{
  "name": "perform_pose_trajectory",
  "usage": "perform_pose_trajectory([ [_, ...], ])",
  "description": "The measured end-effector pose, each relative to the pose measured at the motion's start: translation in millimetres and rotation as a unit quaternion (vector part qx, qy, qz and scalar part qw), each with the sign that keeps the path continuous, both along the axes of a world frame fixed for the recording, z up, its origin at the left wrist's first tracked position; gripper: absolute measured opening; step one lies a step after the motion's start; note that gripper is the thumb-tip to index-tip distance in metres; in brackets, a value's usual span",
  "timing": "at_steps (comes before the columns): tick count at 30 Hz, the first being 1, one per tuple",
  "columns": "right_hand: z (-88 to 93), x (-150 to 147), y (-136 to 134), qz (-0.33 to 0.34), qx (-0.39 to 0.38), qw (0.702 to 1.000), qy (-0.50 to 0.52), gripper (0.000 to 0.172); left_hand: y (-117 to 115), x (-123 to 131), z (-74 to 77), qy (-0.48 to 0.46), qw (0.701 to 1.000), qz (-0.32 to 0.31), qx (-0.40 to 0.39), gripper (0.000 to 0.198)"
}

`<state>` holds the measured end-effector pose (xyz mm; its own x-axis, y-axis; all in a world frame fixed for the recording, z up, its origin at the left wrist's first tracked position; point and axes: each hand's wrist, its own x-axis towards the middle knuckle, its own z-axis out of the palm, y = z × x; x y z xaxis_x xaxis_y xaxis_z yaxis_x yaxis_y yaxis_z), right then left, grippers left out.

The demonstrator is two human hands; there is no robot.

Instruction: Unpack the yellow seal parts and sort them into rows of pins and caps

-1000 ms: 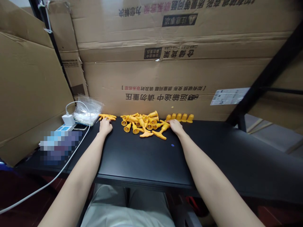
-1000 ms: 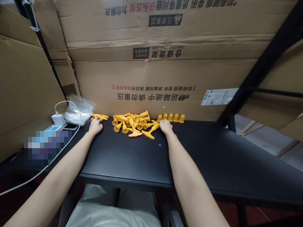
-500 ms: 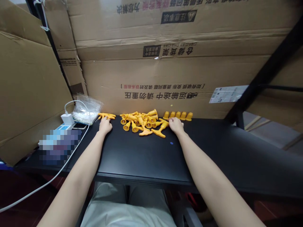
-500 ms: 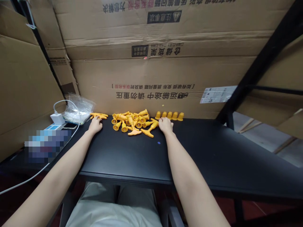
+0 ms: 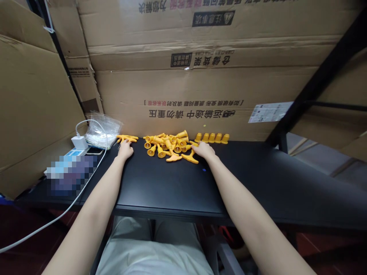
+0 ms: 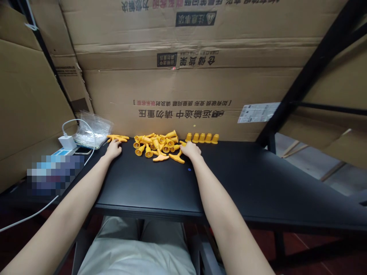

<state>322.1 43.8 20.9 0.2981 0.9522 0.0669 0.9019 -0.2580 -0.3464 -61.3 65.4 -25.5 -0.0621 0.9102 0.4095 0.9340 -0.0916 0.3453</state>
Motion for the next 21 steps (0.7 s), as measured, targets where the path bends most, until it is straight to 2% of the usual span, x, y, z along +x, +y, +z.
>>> perform_pose_trajectory([
  [3,2.3,0,-2,0.0,0.003,0.999,0.049,0.041,1,-1,1.4,-0.003,1.0,0.001,-0.006,0.041],
  [5,6.6,0,-5,-0.013,0.034,0.997,0.068,0.042,1,-1,2.5,0.002,1.0,0.0,-0.009,0.042],
  [10,23.3,-5,-14,-0.041,0.176,0.979,0.098,0.051,0,-1,4.0,0.01,1.0,-0.017,-0.01,0.043],
  [14,37.0,-14,-25,0.008,0.291,0.951,0.109,0.053,-4,1,7.1,0.02,0.999,-0.034,0.001,0.042],
  [18,45.8,-28,-40,0.052,0.378,0.918,0.104,0.053,-18,12,23.3,0.004,0.997,-0.042,0.068,0.044],
  [21,46.2,-41,-48,0.086,0.422,0.894,0.127,0.049,-37,31,43.9,0.004,0.984,-0.115,0.139,0.045],
])
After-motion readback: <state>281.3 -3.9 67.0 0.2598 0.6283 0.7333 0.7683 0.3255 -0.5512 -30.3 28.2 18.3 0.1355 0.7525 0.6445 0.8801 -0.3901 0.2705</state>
